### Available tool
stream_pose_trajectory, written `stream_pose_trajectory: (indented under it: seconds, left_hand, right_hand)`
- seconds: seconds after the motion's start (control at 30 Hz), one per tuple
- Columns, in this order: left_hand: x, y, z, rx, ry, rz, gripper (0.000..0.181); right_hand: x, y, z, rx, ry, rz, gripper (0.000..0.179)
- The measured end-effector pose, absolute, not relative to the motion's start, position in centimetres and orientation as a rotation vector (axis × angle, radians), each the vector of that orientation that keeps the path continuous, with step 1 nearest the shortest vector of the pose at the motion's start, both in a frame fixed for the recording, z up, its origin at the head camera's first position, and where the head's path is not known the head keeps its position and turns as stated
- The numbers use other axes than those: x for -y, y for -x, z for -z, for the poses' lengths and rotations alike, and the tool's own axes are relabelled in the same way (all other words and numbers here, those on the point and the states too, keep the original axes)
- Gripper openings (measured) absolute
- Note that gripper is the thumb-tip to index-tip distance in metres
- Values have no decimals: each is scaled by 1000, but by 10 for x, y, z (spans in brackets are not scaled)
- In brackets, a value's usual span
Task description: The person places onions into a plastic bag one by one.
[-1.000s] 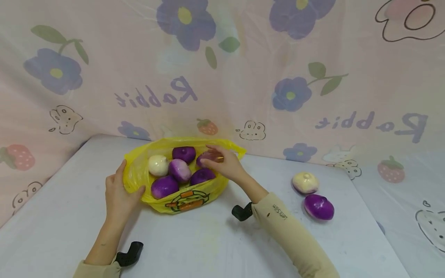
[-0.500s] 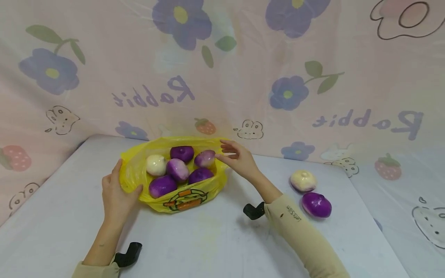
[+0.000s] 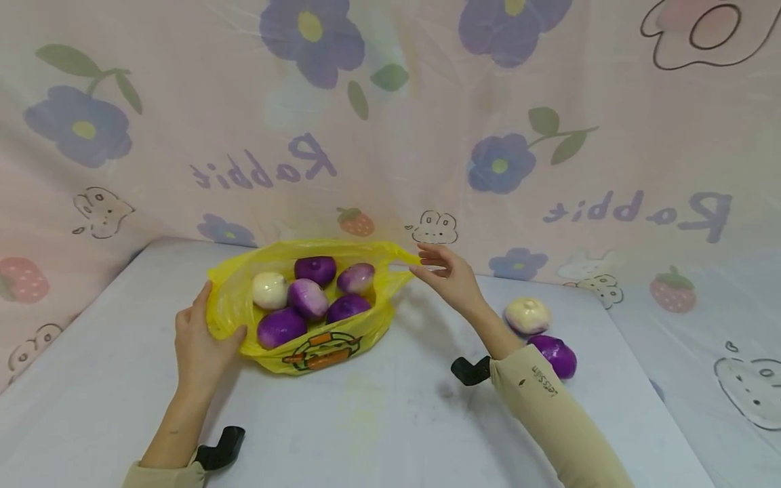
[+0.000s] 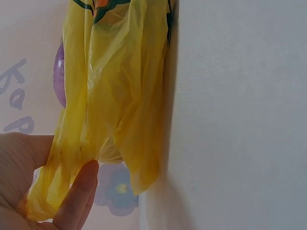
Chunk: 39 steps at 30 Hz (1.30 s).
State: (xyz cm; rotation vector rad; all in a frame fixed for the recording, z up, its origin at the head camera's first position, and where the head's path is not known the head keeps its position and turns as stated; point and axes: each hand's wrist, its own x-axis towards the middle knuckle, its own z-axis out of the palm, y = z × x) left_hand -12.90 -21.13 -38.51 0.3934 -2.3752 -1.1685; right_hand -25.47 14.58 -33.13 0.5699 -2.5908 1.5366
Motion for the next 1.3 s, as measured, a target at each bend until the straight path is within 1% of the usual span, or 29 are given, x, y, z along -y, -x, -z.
stream_pose_trajectory:
  seconds: [0.67, 1.0, 1.17, 1.3]
  left_hand:
    - [213, 131, 385, 2411, -375, 1158, 85]
    - [214, 132, 385, 2426, -339, 1143, 82]
    - [214, 132, 385, 2415, -317, 1130, 80]
    - [215, 131, 385, 2412, -309, 1133, 80]
  right_hand:
    - [-214, 243, 345, 2601, -279, -1406, 50]
    - [-242, 234, 359, 2572, -224, -1232, 47]
    - [-253, 231, 362, 2577, -83, -1182, 45]
    - [-261, 228, 360, 2577, 84, -1175, 49]
